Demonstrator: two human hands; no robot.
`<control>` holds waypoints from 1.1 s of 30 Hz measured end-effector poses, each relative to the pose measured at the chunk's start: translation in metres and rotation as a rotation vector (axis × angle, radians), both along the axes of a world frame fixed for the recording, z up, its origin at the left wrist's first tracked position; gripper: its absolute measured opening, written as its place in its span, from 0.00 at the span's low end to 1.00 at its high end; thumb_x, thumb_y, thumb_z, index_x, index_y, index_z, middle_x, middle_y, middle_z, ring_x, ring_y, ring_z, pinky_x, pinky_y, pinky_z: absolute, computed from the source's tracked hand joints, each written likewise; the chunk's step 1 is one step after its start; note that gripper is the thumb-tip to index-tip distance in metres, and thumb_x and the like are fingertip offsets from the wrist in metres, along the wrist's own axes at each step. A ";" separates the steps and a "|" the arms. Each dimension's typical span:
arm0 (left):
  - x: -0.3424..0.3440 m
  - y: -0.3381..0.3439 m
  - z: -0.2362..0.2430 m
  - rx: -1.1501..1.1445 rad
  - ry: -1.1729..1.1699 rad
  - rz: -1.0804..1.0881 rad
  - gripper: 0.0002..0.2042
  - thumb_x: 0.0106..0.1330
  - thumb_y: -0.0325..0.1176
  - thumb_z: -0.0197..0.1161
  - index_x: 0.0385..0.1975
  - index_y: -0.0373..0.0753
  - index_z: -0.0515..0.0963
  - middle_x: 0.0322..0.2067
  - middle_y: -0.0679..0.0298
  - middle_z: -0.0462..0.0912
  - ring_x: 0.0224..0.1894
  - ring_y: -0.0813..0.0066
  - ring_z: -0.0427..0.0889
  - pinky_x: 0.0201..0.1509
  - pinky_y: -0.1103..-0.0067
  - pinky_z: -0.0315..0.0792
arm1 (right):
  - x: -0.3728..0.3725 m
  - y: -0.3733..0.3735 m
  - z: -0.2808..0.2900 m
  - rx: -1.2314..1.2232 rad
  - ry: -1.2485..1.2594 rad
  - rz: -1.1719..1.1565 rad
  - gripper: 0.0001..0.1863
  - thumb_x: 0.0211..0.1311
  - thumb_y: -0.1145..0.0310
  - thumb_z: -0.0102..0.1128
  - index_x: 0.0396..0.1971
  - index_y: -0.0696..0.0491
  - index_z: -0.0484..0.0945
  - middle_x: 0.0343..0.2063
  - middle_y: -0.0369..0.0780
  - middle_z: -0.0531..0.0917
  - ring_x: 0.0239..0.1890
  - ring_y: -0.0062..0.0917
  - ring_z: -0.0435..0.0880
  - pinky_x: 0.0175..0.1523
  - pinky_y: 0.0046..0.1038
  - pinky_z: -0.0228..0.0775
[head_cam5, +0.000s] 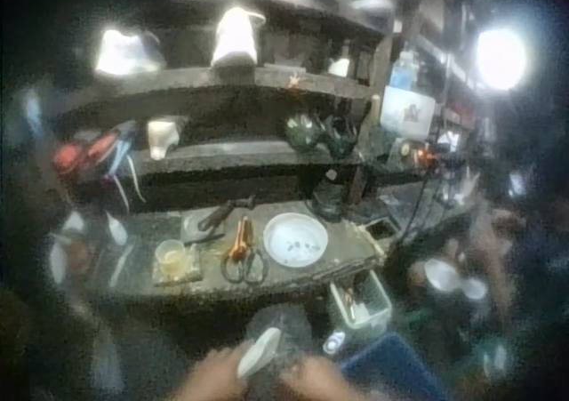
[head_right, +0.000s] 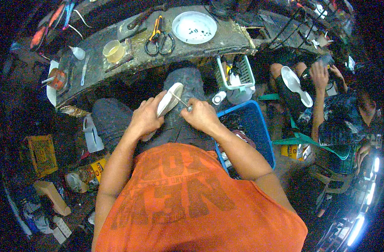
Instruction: The person uses a screwdriver to pry and separate the sole of a white sneaker, then switches to a utility knife to cut along the sole edge. The person continues to work on the same shoe, alternating between tools to separate the sole from the upper.
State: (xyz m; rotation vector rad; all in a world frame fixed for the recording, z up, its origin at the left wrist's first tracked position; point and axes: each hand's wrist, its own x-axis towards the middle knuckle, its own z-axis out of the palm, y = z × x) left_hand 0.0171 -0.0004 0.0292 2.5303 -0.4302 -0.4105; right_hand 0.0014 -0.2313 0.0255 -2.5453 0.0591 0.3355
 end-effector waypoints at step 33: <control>-0.021 -0.011 0.034 -0.094 -0.191 -0.401 0.37 0.55 0.53 0.79 0.67 0.49 0.78 0.66 0.52 0.73 0.63 0.49 0.73 0.66 0.57 0.67 | -0.022 -0.097 0.042 1.323 0.135 -0.372 0.38 0.57 0.78 0.76 0.65 0.50 0.65 0.48 0.38 0.80 0.40 0.25 0.86 0.46 0.32 0.84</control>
